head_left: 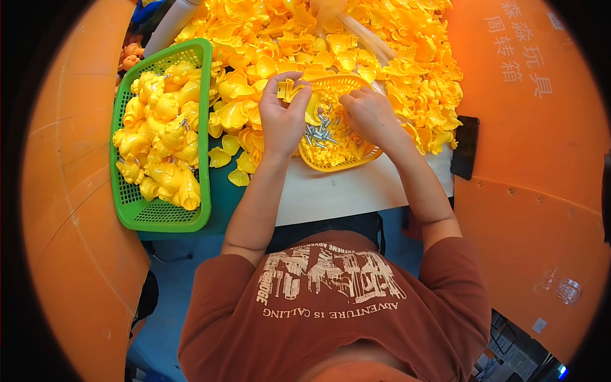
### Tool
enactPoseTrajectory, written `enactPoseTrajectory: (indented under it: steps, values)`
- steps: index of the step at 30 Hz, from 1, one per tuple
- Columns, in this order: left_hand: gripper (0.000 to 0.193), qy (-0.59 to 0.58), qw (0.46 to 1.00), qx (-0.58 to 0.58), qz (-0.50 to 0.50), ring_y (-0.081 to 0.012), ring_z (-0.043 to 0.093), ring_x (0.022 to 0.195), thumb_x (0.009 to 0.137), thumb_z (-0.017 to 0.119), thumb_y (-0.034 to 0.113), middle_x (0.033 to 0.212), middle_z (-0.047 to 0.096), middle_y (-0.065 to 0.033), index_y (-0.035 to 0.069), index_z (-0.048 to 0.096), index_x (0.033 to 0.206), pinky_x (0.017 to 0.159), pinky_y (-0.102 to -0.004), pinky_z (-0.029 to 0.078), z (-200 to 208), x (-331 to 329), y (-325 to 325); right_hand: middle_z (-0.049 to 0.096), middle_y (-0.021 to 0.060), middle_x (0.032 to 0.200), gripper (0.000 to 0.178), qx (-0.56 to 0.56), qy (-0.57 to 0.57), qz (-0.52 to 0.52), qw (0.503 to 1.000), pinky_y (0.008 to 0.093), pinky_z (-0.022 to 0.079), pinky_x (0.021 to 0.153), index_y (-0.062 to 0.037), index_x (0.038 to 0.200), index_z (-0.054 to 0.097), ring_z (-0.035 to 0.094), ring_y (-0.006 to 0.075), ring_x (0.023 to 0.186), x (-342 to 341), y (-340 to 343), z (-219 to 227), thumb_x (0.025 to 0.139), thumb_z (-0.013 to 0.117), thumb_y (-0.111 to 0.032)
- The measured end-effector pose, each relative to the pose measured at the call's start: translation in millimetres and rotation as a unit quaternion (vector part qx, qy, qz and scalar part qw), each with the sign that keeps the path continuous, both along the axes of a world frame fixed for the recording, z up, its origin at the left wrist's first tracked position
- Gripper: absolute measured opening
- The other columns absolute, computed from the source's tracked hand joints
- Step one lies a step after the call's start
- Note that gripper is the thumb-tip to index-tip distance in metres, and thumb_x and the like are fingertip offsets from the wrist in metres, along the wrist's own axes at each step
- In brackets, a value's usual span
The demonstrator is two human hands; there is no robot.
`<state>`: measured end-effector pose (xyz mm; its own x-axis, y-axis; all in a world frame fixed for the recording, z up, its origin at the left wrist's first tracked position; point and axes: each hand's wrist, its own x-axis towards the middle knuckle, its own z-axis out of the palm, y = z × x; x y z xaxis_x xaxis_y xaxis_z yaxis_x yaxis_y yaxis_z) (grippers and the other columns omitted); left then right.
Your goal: Assemble small yellow toy ducks by inserting a metal component and joining the plastic pieces.
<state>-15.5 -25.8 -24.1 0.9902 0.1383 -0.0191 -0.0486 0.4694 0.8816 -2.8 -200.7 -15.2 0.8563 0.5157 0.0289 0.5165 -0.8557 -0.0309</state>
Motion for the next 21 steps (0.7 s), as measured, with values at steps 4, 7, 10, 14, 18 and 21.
enactPoseTrajectory:
  steps: [4,7,10,14,18,21]
  values:
    - [0.028,-0.026,0.998,0.057,0.003,-0.002,0.047,0.057,0.08,0.06,-0.001,0.095,0.055,-0.0053,0.003,0.049,0.106,0.044,-0.0164,0.036,8,-3,0,0.061,0.0077,0.072,0.017,0.149,-0.057,0.006,0.987,0.0333,0.05,0.062,-0.0036,0.088,0.063,0.062,0.0218,0.075,-2,-4,12,0.072,0.058,-0.003]
    - [0.03,-0.044,0.998,0.035,0.006,-0.0023,0.047,0.058,0.079,0.061,-0.001,0.101,0.054,-0.0061,0.003,0.048,0.106,0.047,-0.0154,0.037,5,-3,-4,0.063,0.0046,0.077,0.025,0.406,0.038,-0.06,0.911,0.0259,0.05,0.061,-0.0017,0.098,0.062,0.062,0.0135,0.073,-8,1,34,0.073,0.059,0.002]
    - [0.029,-0.061,0.997,0.002,0.047,-0.0041,0.051,0.062,0.079,0.063,0.0,0.103,0.053,-0.0071,0.003,0.048,0.104,0.048,-0.0143,0.038,14,-7,-12,0.063,0.0055,0.084,0.024,0.586,0.104,-0.084,0.799,0.0206,0.05,0.066,0.0039,0.101,0.06,0.06,0.0094,0.074,-12,21,36,0.077,0.06,0.003]
    - [0.025,-0.054,0.994,-0.083,0.035,-0.0106,0.056,0.078,0.08,0.063,0.002,0.105,0.053,-0.0101,0.003,0.047,0.099,0.062,-0.0183,0.044,-1,-4,-11,0.064,0.0069,0.086,0.021,0.682,0.111,-0.137,0.71,0.0214,0.049,0.071,0.0048,0.096,0.061,0.06,0.0107,0.075,-14,40,27,0.076,0.066,0.003]
    - [0.02,-0.156,0.969,0.135,0.137,-0.0179,0.052,0.098,0.081,0.062,0.003,0.105,0.054,-0.0141,0.002,0.046,0.094,0.083,-0.0275,0.042,2,-8,-14,0.065,0.0078,0.085,0.016,0.666,0.032,-0.152,0.729,0.0221,0.049,0.07,0.0043,0.09,0.064,0.061,0.011,0.075,-20,51,24,0.075,0.067,0.002]
    - [0.019,-0.153,0.964,0.151,0.155,-0.019,0.051,0.1,0.081,0.062,0.003,0.104,0.054,-0.0148,0.002,0.046,0.093,0.088,-0.0294,0.04,2,-11,-15,0.066,0.0083,0.082,0.013,0.568,-0.109,-0.117,0.807,0.0225,0.049,0.068,0.0032,0.086,0.065,0.061,0.0112,0.074,-21,56,22,0.073,0.069,0.002]
